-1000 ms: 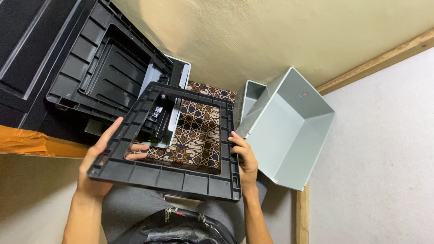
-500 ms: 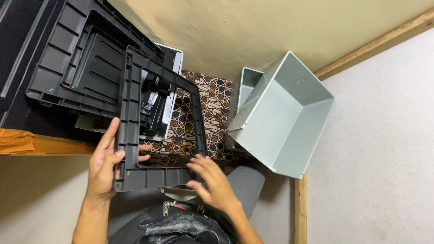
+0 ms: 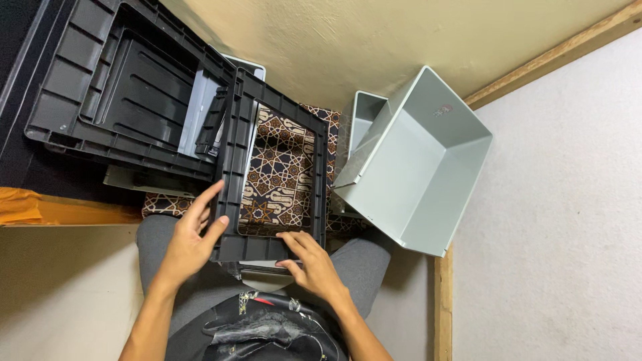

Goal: The person assembles plastic storage containers by placing lids on bins and securing them with blue latches. They handle multiple bins and lids, aligning and snapping them together while sitting on a small stool.

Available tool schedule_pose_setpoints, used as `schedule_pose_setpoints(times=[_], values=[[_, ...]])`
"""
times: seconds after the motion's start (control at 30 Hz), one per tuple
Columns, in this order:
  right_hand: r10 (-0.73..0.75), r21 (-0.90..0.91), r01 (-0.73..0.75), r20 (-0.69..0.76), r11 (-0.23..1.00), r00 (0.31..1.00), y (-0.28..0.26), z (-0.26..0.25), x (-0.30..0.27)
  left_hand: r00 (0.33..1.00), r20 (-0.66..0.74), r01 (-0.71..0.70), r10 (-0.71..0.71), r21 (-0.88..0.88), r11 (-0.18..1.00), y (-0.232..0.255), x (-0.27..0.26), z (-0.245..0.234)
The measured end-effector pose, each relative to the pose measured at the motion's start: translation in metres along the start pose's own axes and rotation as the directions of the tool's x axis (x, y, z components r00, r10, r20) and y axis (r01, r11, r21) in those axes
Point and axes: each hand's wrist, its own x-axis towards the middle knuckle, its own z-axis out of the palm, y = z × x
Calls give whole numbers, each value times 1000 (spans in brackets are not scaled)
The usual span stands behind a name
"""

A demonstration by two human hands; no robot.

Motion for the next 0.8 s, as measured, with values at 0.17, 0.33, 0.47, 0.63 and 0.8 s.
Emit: schedule_pose_setpoints(times=[0.17, 0.33, 0.47, 0.63, 0.8], values=[[-70, -82, 65, -62, 995, 996, 25, 12, 3, 996, -35, -54, 79, 458, 887, 4, -14, 10], [-1, -83, -7, -87, 996, 996, 46, 22, 7, 958, 76, -245, 277, 717, 652, -1, -26, 23], [30, -83, -39, -105, 996, 994, 59, 29, 11, 890, 292, -433, 352, 784, 445, -20, -27, 37], [10, -125, -25, -120, 992, 993, 75, 34, 15, 879, 411, -475, 244, 800, 367, -51, -19, 48], [16, -132, -31, -111, 991, 994, 86, 41, 16, 865, 450, -501, 222, 790, 352, -78, -7, 51]])
